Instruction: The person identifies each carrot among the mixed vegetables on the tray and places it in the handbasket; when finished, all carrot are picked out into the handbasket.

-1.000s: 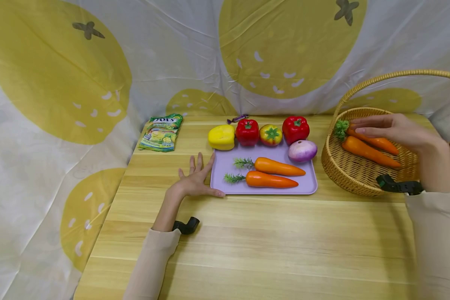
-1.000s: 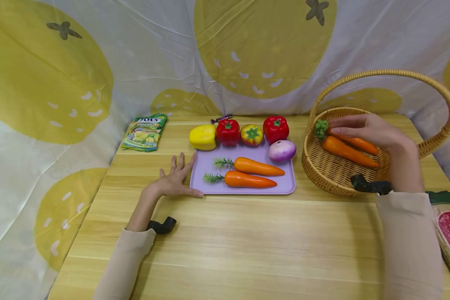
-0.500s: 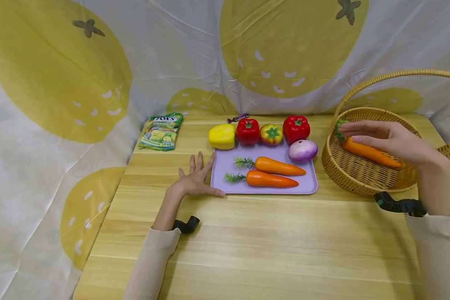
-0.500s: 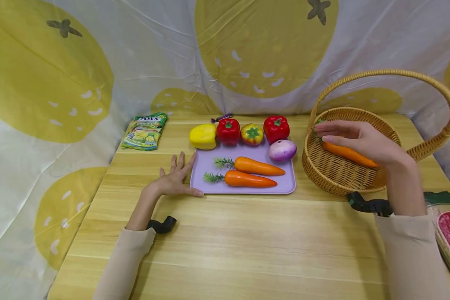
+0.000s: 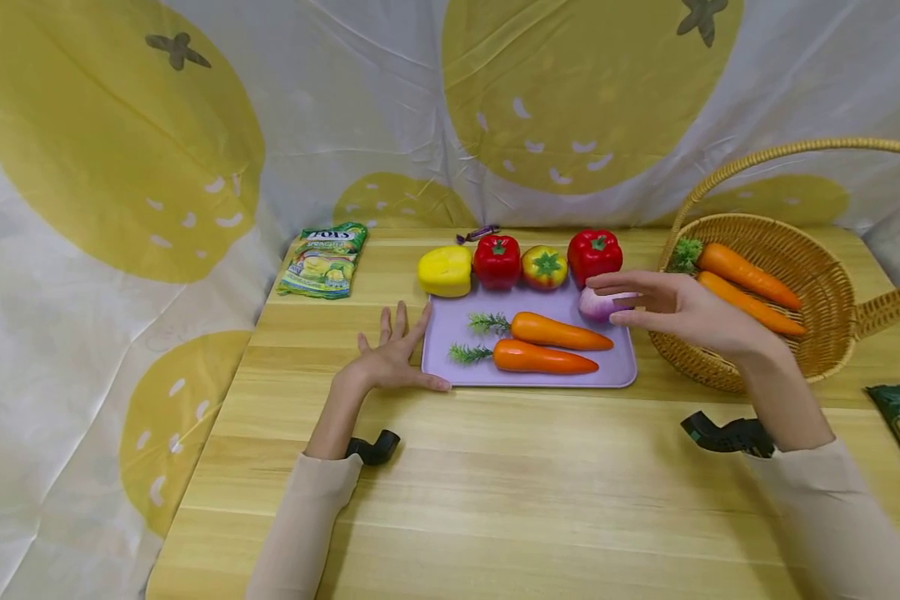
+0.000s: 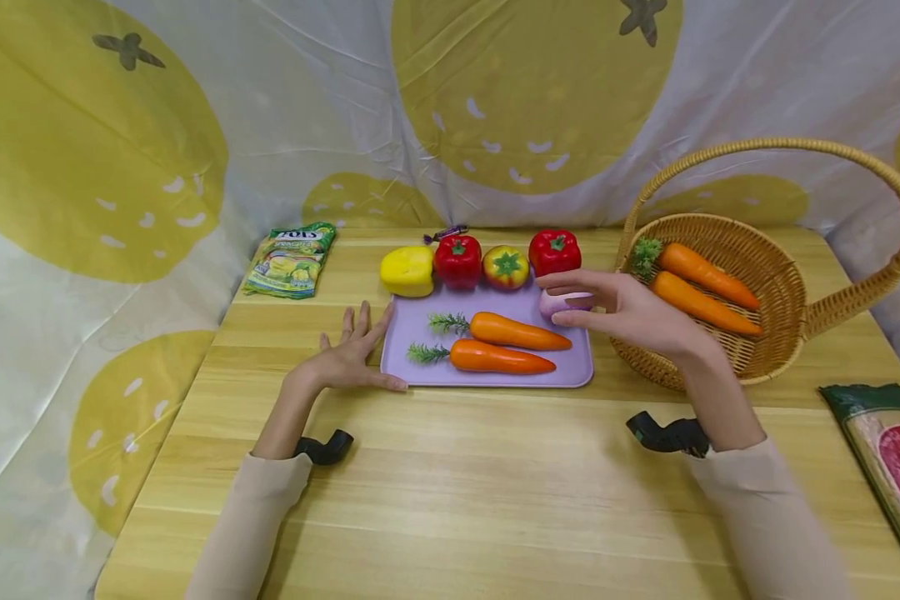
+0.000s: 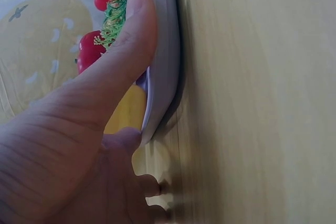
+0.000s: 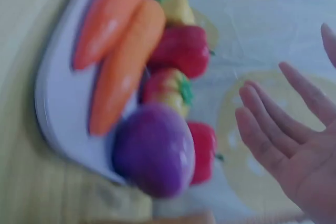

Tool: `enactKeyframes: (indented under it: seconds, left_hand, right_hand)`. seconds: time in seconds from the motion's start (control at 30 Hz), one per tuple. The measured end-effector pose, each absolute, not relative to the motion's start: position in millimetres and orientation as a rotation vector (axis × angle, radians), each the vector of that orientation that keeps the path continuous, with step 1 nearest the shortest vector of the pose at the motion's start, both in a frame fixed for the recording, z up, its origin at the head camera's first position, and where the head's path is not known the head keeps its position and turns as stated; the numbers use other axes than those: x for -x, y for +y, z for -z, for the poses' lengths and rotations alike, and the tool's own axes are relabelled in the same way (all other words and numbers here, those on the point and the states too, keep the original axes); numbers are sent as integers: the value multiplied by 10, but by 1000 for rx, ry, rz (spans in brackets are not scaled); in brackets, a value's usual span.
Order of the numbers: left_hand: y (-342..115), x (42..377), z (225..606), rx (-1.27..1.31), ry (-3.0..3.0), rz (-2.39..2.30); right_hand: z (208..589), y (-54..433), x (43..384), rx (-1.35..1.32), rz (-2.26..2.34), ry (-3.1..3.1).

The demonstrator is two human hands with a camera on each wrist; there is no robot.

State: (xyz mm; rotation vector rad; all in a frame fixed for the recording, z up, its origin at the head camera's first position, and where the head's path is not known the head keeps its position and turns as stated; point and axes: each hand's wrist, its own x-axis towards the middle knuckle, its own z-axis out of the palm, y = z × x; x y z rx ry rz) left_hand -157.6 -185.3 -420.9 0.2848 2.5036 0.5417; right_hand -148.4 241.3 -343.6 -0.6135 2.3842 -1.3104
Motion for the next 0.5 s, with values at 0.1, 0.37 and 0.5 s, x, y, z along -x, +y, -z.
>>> enactKeyframes:
  seconds: [0.1, 0.37, 0.5]
  left_hand:
    - [-1854, 1588, 4233, -287, 2512, -529]
    - [-1884, 1617, 4333, -269, 2514, -537]
    - [-1853, 1570, 4207, -277, 2506, -531]
  right_hand:
    - [3511, 2225, 1524, 619, 1358, 2308]
    - [3776, 1880, 1733, 781, 1353, 2238]
    - [3924, 1774, 1820, 831, 1335, 2248]
